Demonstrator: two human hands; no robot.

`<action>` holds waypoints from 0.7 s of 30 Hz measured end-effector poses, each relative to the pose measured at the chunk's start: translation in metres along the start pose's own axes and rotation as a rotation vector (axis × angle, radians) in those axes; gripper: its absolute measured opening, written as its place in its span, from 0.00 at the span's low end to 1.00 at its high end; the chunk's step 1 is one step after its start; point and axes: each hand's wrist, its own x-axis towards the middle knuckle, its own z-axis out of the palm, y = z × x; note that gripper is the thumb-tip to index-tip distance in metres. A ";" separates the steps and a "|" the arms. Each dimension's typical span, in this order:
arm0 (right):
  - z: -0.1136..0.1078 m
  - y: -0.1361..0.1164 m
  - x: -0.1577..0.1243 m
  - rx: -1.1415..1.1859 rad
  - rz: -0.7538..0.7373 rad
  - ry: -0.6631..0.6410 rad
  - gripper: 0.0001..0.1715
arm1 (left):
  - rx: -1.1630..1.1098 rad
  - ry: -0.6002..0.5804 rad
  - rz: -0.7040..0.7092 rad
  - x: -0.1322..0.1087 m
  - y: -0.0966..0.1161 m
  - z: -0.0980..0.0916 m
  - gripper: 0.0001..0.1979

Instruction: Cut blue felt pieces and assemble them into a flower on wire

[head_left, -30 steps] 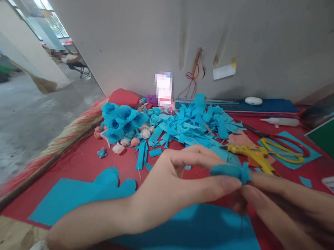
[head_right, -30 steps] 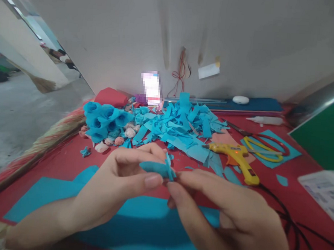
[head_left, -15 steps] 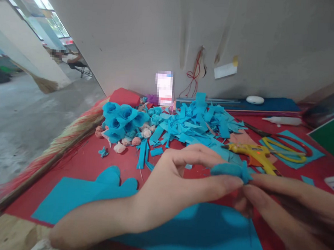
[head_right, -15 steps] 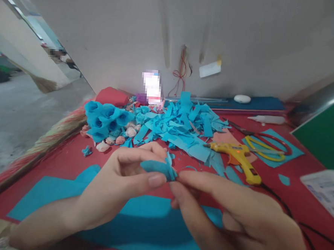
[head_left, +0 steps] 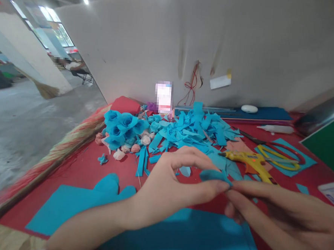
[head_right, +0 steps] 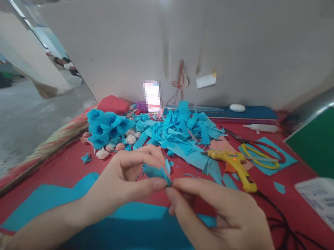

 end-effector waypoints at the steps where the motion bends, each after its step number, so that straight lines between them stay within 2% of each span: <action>1: -0.001 -0.001 0.003 0.036 -0.021 -0.039 0.08 | 0.015 -0.001 0.004 0.000 0.001 0.000 0.03; 6: -0.008 -0.002 0.012 0.044 -0.109 -0.267 0.10 | 0.026 0.010 -0.025 0.000 0.002 0.000 0.03; 14: -0.011 -0.002 0.015 -0.025 -0.138 -0.282 0.05 | 0.031 0.005 -0.028 -0.001 0.005 0.000 0.04; 16: -0.010 -0.001 0.013 -0.072 -0.127 -0.260 0.05 | 0.050 0.005 -0.030 -0.001 0.005 0.000 0.05; 21: 0.000 -0.005 0.006 -0.251 -0.060 -0.040 0.18 | 0.051 0.010 -0.012 -0.001 0.004 -0.001 0.05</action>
